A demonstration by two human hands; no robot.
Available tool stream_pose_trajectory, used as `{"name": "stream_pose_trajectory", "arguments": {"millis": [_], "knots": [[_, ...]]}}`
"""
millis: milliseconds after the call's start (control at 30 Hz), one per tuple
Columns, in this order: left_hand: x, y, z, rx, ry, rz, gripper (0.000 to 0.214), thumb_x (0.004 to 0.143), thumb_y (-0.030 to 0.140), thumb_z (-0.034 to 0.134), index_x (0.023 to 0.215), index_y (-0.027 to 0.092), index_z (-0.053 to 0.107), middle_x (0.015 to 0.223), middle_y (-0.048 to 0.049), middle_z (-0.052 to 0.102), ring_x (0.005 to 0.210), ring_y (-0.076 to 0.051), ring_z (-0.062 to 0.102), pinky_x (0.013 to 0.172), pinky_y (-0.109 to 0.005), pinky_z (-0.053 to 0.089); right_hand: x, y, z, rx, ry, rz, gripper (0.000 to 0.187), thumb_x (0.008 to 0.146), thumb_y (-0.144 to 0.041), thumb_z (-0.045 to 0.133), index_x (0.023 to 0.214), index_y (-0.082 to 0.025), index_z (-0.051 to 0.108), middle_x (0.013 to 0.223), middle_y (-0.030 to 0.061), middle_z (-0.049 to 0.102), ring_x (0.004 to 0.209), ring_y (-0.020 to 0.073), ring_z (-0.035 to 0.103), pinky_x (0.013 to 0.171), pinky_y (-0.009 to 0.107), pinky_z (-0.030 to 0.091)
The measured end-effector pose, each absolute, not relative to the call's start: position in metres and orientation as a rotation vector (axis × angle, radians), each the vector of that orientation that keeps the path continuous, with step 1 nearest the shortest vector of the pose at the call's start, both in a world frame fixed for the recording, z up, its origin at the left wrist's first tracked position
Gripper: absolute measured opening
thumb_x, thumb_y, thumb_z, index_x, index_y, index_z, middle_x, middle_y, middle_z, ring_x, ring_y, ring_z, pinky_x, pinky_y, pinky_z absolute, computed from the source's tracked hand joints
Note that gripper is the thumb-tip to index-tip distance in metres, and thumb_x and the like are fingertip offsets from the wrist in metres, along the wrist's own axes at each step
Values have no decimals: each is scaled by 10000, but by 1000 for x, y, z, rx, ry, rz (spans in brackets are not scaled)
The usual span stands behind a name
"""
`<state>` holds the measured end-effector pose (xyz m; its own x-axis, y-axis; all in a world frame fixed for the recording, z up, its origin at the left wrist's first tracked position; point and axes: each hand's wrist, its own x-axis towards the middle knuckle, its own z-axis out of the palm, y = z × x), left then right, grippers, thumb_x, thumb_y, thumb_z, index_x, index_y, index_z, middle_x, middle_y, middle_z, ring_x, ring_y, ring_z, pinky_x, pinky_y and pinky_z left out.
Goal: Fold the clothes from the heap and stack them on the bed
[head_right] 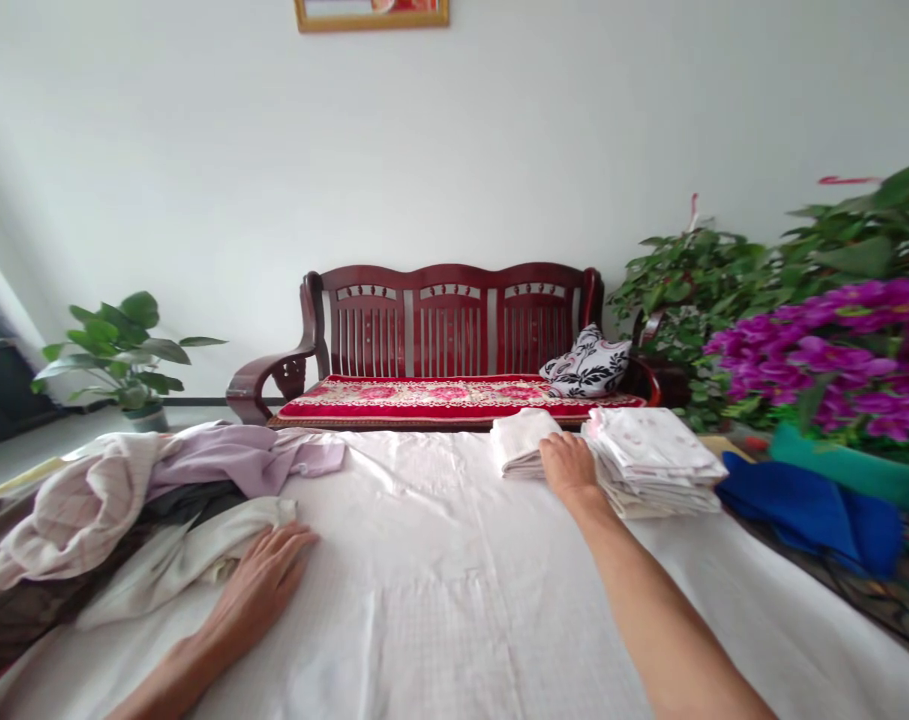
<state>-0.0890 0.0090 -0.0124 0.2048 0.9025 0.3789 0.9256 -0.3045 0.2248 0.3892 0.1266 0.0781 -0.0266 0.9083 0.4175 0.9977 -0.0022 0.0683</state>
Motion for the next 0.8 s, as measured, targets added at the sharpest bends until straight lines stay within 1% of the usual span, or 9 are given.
{"name": "stream_pose_trajectory", "arguments": {"millis": [67, 167, 300, 367, 433, 567, 633, 700, 800], "knots": [[-89, 9, -10, -2392, -1820, -696, 349, 889, 219, 456, 1149, 247, 687, 1245, -70, 690, 1234, -272, 589, 1157, -538, 351, 381, 129, 92, -2011, -1984, -506, 329, 953, -183, 408, 945, -163, 737, 1038, 176, 723, 965, 265, 630, 820, 373, 398], [-90, 9, -10, -2380, -1822, -708, 348, 883, 208, 462, 1134, 236, 701, 1233, -76, 695, 1223, -280, 597, 1154, -539, 357, 364, 127, 127, -2009, -1873, -468, 367, 990, -298, 364, 1055, -199, 712, 1058, 142, 733, 886, 248, 663, 754, 352, 412], [-91, 10, -10, -2349, -1767, -818, 370, 872, 213, 477, 1170, 230, 696, 1256, -75, 688, 1233, -299, 594, 1139, -534, 388, 336, 111, 183, -1738, -1609, -308, 356, 976, -319, 365, 1114, -218, 677, 1031, 92, 746, 909, 243, 662, 737, 320, 414], [-89, 9, -7, -2354, -1733, -909, 364, 891, 239, 466, 1179, 239, 689, 1258, -65, 688, 1223, -288, 603, 1107, -502, 433, 324, 101, 204, -1606, -1617, -256, 333, 958, -307, 387, 1079, -212, 682, 981, 74, 747, 888, 230, 654, 728, 303, 413], [-84, 8, -1, -2372, -1718, -1037, 348, 923, 279, 442, 1173, 245, 682, 1242, -61, 693, 1185, -267, 626, 1057, -459, 481, 316, 93, 218, -1553, -1705, -211, 283, 927, -301, 441, 989, -209, 701, 915, 59, 744, 835, 216, 643, 709, 293, 405], [-63, 0, 26, -2385, -1705, -1401, 318, 966, 340, 418, 1124, 235, 673, 1145, -67, 713, 1082, -235, 660, 959, -397, 525, 304, 81, 228, -1390, -1796, -53, 225, 877, -312, 514, 851, -196, 705, 838, 42, 729, 772, 188, 620, 699, 283, 401], [-47, -9, 46, -2364, -1682, -1600, 304, 975, 359, 422, 1070, 221, 676, 1068, -68, 717, 1023, -223, 664, 915, -375, 531, 296, 74, 228, -1306, -1827, 140, 203, 838, -330, 558, 791, -187, 694, 780, 32, 709, 735, 177, 603, 691, 283, 403], [-27, -18, 67, -2388, -1637, -1724, 294, 975, 378, 441, 1062, 218, 672, 1039, -70, 708, 995, -214, 658, 881, -354, 530, 284, 66, 226, -1197, -1796, 386, 211, 803, -373, 600, 757, -183, 678, 731, 14, 682, 708, 167, 582, 688, 284, 407], [10, -31, 92, -2548, -1552, -1706, 322, 925, 395, 550, 1198, 244, 632, 1134, -77, 678, 1040, -219, 640, 885, -348, 519, 257, 51, 222, -1002, -1669, 699, 280, 768, -456, 652, 770, -176, 672, 723, -2, 664, 719, 157, 565, 720, 290, 420]]}}
